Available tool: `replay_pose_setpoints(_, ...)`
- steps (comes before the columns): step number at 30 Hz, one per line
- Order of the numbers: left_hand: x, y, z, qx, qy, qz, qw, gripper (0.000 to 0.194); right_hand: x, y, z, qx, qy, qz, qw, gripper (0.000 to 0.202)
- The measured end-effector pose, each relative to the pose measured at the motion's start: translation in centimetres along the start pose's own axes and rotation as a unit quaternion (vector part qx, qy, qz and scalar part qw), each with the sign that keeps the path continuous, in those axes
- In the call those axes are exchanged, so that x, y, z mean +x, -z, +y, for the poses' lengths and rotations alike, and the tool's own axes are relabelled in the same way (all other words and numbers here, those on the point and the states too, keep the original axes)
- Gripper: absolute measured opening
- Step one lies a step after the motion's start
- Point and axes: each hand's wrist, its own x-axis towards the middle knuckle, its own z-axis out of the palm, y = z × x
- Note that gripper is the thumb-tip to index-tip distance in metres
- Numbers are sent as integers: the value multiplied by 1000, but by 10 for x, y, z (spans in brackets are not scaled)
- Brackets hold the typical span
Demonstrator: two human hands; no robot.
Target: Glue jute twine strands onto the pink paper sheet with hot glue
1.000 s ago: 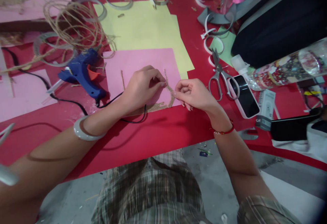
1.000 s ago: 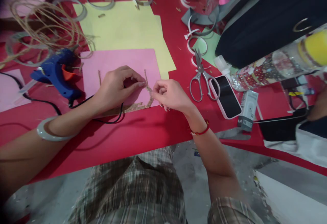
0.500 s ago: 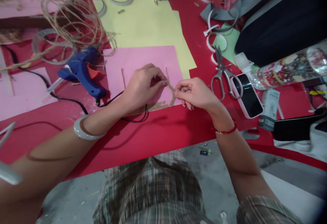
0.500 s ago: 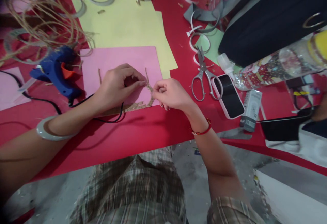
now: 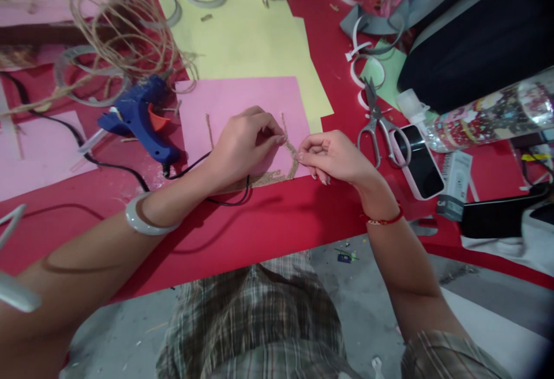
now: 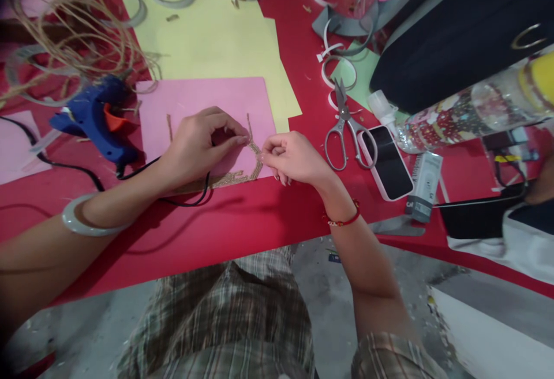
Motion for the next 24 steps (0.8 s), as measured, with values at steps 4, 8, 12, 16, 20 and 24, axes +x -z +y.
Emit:
replay_pose_setpoints(4,0,0,0,3,-5,2,1000,8,0,0,0,-9,4,3,1000,22)
replay_pose_setpoints(8,0,0,0,6,-4,4,1000,7,-1,1,-1,2,1,2,1000,21)
replay_pose_setpoints(12,0,-1,-1,9,-3,6,1000,6,-3,1,-1,0,0,-10,1000,24)
replay_pose_setpoints(16,0,-1,-1,3,-3,7,1000,5,-2,0,-1,-19,5,-10,1000,24)
replay_pose_setpoints(20,0,-1,-1,2,-6,4,1000,6,-2,0,-2,-13,1,-16,1000,24)
replay_pose_setpoints(24,0,-1,-1,6,-4,4,1000,6,-4,2,-2,4,2,-24,1000,26)
